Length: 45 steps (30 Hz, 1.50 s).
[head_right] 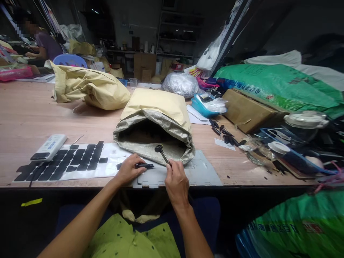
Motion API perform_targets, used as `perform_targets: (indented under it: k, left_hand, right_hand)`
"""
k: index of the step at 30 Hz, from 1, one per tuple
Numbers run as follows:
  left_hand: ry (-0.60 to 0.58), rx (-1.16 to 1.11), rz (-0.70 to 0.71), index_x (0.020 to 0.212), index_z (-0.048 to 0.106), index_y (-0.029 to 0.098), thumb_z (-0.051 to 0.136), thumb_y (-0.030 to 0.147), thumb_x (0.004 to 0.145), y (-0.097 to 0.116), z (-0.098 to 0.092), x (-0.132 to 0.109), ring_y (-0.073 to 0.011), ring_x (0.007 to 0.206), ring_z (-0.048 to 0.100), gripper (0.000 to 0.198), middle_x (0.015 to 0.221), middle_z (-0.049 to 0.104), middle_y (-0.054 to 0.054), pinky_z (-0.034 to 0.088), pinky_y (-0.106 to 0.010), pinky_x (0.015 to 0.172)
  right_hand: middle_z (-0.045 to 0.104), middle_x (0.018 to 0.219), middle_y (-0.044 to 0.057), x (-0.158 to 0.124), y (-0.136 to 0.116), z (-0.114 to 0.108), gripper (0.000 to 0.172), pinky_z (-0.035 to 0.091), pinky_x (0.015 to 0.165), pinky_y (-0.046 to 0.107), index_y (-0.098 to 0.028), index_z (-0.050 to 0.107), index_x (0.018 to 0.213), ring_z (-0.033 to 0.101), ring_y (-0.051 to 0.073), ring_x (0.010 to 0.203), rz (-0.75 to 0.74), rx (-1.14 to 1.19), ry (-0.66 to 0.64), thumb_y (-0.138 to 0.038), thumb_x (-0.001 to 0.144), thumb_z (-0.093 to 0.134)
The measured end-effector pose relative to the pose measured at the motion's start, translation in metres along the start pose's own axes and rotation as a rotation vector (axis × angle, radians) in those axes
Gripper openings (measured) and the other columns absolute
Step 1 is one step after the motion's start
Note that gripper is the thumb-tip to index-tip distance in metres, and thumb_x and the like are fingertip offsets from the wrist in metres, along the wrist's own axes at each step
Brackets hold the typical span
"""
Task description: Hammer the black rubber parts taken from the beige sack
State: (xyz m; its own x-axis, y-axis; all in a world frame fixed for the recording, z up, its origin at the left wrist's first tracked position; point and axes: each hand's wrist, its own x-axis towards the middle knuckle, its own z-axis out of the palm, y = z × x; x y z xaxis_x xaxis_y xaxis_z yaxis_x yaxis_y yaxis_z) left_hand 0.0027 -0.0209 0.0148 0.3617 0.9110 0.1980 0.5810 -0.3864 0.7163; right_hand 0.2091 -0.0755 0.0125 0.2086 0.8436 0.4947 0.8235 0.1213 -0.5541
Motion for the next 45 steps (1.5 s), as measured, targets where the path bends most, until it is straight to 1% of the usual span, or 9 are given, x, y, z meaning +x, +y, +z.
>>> perform_targets:
  k: [5, 11, 16, 24, 31, 34, 37, 40, 45]
  left_hand:
    - [0.001, 0.016, 0.023, 0.092, 0.075, 0.020, 0.073, 0.021, 0.077, -0.002, 0.004, 0.000, -0.0172, 0.084, 0.056, 0.016, 0.084, 0.058, -0.002, 0.044, -0.028, 0.073]
    - [-0.017, 0.043, 0.069, 0.094, 0.076, 0.020, 0.073, 0.020, 0.077, -0.005, 0.004, 0.000, -0.0167, 0.083, 0.055, 0.018, 0.083, 0.056, -0.002, 0.044, -0.028, 0.074]
    - [-0.043, 0.033, 0.066, 0.097, 0.076, 0.023, 0.071, 0.021, 0.079, -0.004, 0.003, 0.000, -0.0155, 0.081, 0.054, 0.019, 0.082, 0.054, -0.001, 0.044, -0.026, 0.072]
    - [-0.062, -0.016, 0.058, 0.099, 0.076, 0.023, 0.069, 0.019, 0.078, -0.006, 0.002, 0.000, -0.0156, 0.081, 0.054, 0.022, 0.082, 0.053, -0.001, 0.044, -0.026, 0.073]
    - [-0.088, -0.175, 0.020, 0.116, 0.062, 0.019, 0.066, 0.010, 0.071, -0.009, -0.007, 0.001, -0.0135, 0.073, 0.053, 0.046, 0.083, 0.058, 0.001, 0.044, -0.026, 0.071]
    - [-0.068, -0.193, 0.003, 0.116, 0.059, 0.019, 0.064, 0.010, 0.070, -0.010, -0.006, 0.000, -0.0123, 0.069, 0.051, 0.047, 0.080, 0.058, 0.003, 0.043, -0.026, 0.070]
    - [-0.060, -0.193, -0.007, 0.116, 0.058, 0.021, 0.065, 0.011, 0.069, -0.011, -0.005, 0.000, -0.0119, 0.068, 0.050, 0.049, 0.080, 0.059, 0.004, 0.043, -0.025, 0.070]
    - [-0.058, -0.169, 0.028, 0.110, 0.063, 0.020, 0.066, 0.011, 0.069, -0.011, -0.004, -0.001, -0.0130, 0.072, 0.053, 0.042, 0.083, 0.060, 0.002, 0.044, -0.026, 0.070]
    - [-0.066, -0.069, 0.053, 0.095, 0.071, 0.019, 0.066, 0.015, 0.074, -0.010, -0.002, -0.001, -0.0151, 0.077, 0.055, 0.022, 0.084, 0.059, -0.001, 0.045, -0.027, 0.072]
  right_hand:
    - [0.067, 0.109, 0.008, -0.030, -0.013, -0.014, 0.029, 0.051, 0.088, 0.032, -0.020, 0.063, 0.114, 0.063, 0.019, 0.101, 0.063, 0.240, -0.142, -0.034, 0.096, 0.045]
    - [0.065, 0.123, 0.008, -0.051, -0.015, -0.008, 0.035, 0.050, 0.096, 0.032, -0.022, 0.059, 0.129, 0.061, 0.018, 0.114, 0.031, 0.258, -0.193, -0.030, 0.097, 0.045]
    - [0.066, 0.116, 0.007, -0.057, -0.015, -0.003, 0.038, 0.051, 0.094, 0.029, -0.025, 0.056, 0.134, 0.063, 0.016, 0.107, -0.056, 0.193, -0.183, -0.025, 0.098, 0.044]
    - [0.066, 0.112, 0.007, -0.053, -0.021, -0.003, 0.037, 0.052, 0.088, 0.026, -0.025, 0.057, 0.133, 0.064, 0.015, 0.102, -0.077, 0.190, -0.157, -0.023, 0.097, 0.045]
    - [0.065, 0.103, 0.006, -0.057, -0.032, 0.000, 0.041, 0.051, 0.082, 0.024, -0.026, 0.053, 0.137, 0.063, 0.013, 0.092, -0.124, 0.208, -0.205, -0.021, 0.097, 0.044]
    - [0.064, 0.098, 0.004, -0.058, -0.031, 0.003, 0.040, 0.050, 0.078, 0.023, -0.027, 0.054, 0.136, 0.063, 0.012, 0.085, -0.120, 0.168, -0.254, -0.022, 0.098, 0.043]
    - [0.064, 0.102, 0.004, -0.048, -0.030, 0.001, 0.039, 0.049, 0.079, 0.023, -0.027, 0.055, 0.135, 0.063, 0.013, 0.090, -0.115, 0.140, -0.242, -0.024, 0.098, 0.042]
    - [0.064, 0.108, 0.005, -0.023, -0.022, -0.003, 0.038, 0.047, 0.080, 0.025, -0.027, 0.058, 0.132, 0.062, 0.016, 0.097, -0.106, 0.048, -0.162, -0.027, 0.098, 0.042]
    - [0.063, 0.092, 0.003, 0.022, 0.011, 0.006, 0.034, 0.034, 0.063, 0.026, -0.026, 0.067, 0.120, 0.054, 0.014, 0.075, -0.061, -0.345, -0.039, -0.023, 0.094, 0.045]
